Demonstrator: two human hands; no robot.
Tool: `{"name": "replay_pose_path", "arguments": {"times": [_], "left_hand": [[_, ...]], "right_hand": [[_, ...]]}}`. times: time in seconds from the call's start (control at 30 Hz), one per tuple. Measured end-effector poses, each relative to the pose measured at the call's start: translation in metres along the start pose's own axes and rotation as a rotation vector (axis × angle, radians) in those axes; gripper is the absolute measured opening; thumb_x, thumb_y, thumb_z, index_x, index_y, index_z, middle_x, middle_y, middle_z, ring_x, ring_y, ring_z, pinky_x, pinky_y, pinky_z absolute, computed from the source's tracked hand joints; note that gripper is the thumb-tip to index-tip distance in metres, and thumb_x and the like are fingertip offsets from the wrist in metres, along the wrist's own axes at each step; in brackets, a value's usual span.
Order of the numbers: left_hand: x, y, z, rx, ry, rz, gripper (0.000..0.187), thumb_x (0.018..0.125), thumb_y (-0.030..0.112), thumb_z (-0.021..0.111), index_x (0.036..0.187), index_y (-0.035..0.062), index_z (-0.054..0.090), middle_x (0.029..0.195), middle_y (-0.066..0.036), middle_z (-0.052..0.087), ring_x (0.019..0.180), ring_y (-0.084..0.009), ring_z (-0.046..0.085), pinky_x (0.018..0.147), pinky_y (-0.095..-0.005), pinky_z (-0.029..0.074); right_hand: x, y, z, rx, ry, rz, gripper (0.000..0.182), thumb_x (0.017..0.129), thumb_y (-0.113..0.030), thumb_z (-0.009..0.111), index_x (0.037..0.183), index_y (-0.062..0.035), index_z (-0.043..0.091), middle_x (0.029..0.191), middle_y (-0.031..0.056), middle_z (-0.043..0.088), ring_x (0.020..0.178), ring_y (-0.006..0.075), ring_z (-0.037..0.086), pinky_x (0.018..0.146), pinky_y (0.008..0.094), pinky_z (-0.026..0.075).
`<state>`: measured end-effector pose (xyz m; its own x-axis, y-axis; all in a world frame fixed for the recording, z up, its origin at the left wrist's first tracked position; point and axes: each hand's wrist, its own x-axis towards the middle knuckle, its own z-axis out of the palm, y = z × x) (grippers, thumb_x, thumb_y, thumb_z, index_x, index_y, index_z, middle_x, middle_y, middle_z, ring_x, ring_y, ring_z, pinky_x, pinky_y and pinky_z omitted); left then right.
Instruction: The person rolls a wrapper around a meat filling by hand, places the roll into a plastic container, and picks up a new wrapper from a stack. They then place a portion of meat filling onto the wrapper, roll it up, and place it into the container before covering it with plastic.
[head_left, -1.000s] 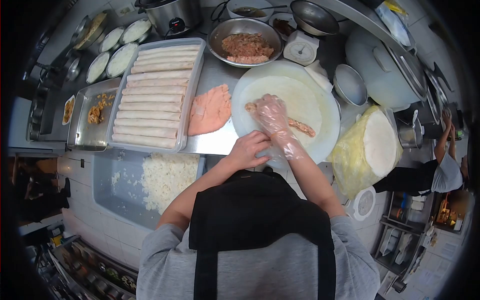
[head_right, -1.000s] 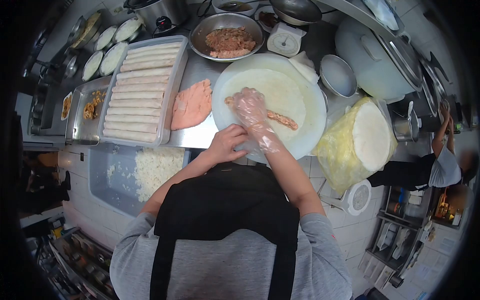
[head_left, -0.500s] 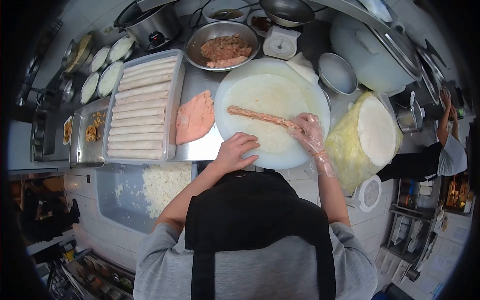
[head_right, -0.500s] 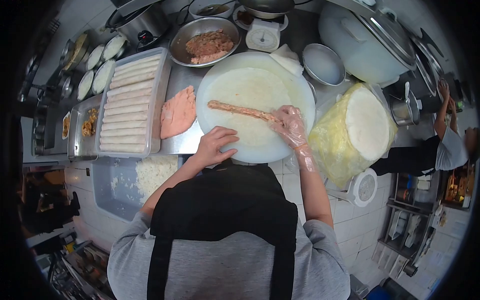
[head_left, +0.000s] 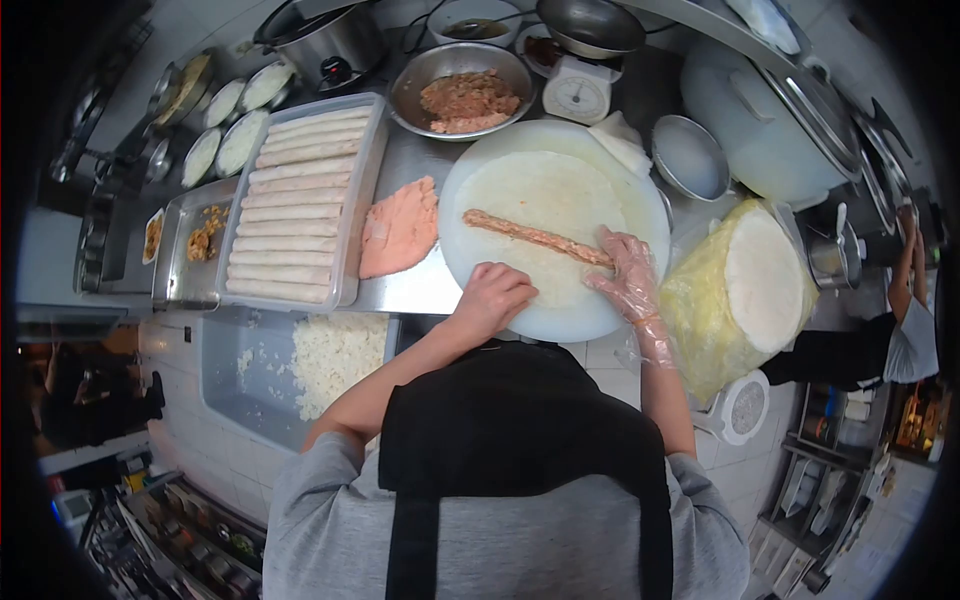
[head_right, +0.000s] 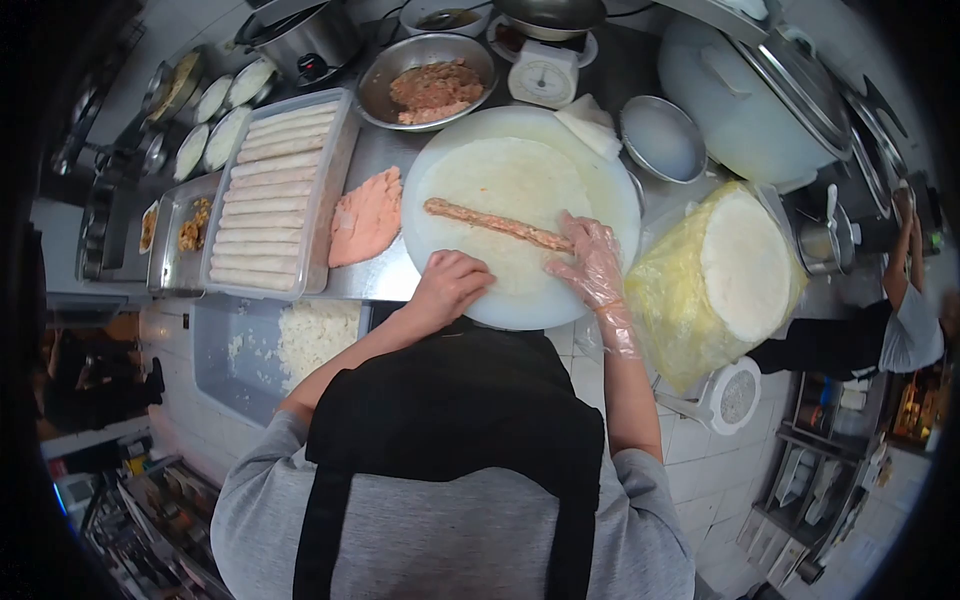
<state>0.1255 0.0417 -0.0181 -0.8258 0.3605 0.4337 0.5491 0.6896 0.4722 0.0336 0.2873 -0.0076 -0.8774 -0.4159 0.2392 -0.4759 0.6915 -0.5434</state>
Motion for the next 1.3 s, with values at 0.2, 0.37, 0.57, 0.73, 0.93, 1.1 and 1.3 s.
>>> {"name": "replay_pose_path", "arguments": {"times": [0.2, 0.37, 0.57, 0.73, 0.93, 1.1, 1.3], "left_hand": [[0.002, -0.005, 0.008, -0.041, -0.034, -0.011, 0.013, 0.076, 0.012, 0.069, 0.087, 0.0094, 0.062, 0.091, -0.001, 0.058, 0.089, -0.0199, 0.056, 0.081, -0.0364, 0.041], [-0.003, -0.007, 0.000, -0.097, 0.015, -0.046, 0.016, 0.075, 0.012, 0.069, 0.088, 0.0075, 0.062, 0.094, -0.004, 0.058, 0.091, -0.0231, 0.055, 0.081, -0.0367, 0.042], [-0.016, -0.018, -0.010, -0.109, 0.036, -0.080, 0.021, 0.071, 0.013, 0.071, 0.088, 0.0058, 0.061, 0.096, -0.006, 0.058, 0.094, -0.0248, 0.054, 0.082, -0.0370, 0.042], [-0.018, -0.020, -0.013, -0.086, 0.049, -0.072, 0.019, 0.068, 0.008, 0.070, 0.084, 0.0042, 0.060, 0.095, -0.007, 0.057, 0.093, -0.0257, 0.054, 0.081, -0.0370, 0.041], [-0.017, -0.026, -0.010, -0.060, 0.003, -0.034, 0.017, 0.072, 0.009, 0.068, 0.085, 0.0052, 0.059, 0.094, -0.005, 0.055, 0.094, -0.0234, 0.053, 0.081, -0.0365, 0.041], [0.000, -0.025, -0.015, -0.114, 0.045, 0.035, 0.011, 0.075, 0.006, 0.066, 0.082, 0.0048, 0.059, 0.087, -0.005, 0.058, 0.086, -0.0244, 0.055, 0.077, -0.0358, 0.042], [0.058, -0.043, -0.024, -0.115, 0.098, 0.003, 0.008, 0.080, 0.009, 0.063, 0.084, 0.0049, 0.058, 0.085, -0.008, 0.059, 0.080, -0.0281, 0.056, 0.070, -0.0383, 0.043]], "right_hand": [[0.017, -0.019, 0.011, -0.247, -0.041, -0.062, 0.043, 0.066, -0.029, 0.071, 0.105, -0.0127, 0.065, 0.100, 0.0078, 0.058, 0.099, 0.0270, 0.053, 0.085, 0.0420, 0.038], [0.047, -0.051, 0.034, -0.278, -0.131, -0.145, 0.036, 0.068, -0.030, 0.070, 0.098, -0.0104, 0.065, 0.092, 0.0085, 0.057, 0.093, 0.0278, 0.054, 0.084, 0.0434, 0.039], [0.083, -0.093, 0.095, -0.275, -0.103, -0.310, 0.029, 0.067, -0.032, 0.069, 0.086, -0.0110, 0.066, 0.093, 0.0072, 0.058, 0.096, 0.0248, 0.055, 0.084, 0.0434, 0.038], [0.100, -0.101, 0.123, -0.271, -0.099, -0.319, 0.024, 0.068, -0.027, 0.069, 0.084, -0.0095, 0.067, 0.092, 0.0099, 0.057, 0.093, 0.0277, 0.056, 0.081, 0.0436, 0.040], [0.097, -0.117, 0.107, -0.324, -0.177, -0.219, 0.032, 0.074, -0.026, 0.066, 0.100, -0.0080, 0.066, 0.100, 0.0099, 0.059, 0.102, 0.0254, 0.055, 0.088, 0.0424, 0.039], [0.079, -0.086, 0.068, -0.049, 0.118, -0.176, 0.055, 0.077, -0.031, 0.066, 0.125, -0.0061, 0.054, 0.116, 0.0157, 0.056, 0.112, 0.0325, 0.050, 0.095, 0.0448, 0.037], [0.022, -0.052, -0.016, 0.081, -0.077, -0.161, 0.049, 0.073, -0.025, 0.068, 0.116, -0.0029, 0.058, 0.115, 0.0165, 0.056, 0.109, 0.0344, 0.050, 0.093, 0.0404, 0.041]]}}
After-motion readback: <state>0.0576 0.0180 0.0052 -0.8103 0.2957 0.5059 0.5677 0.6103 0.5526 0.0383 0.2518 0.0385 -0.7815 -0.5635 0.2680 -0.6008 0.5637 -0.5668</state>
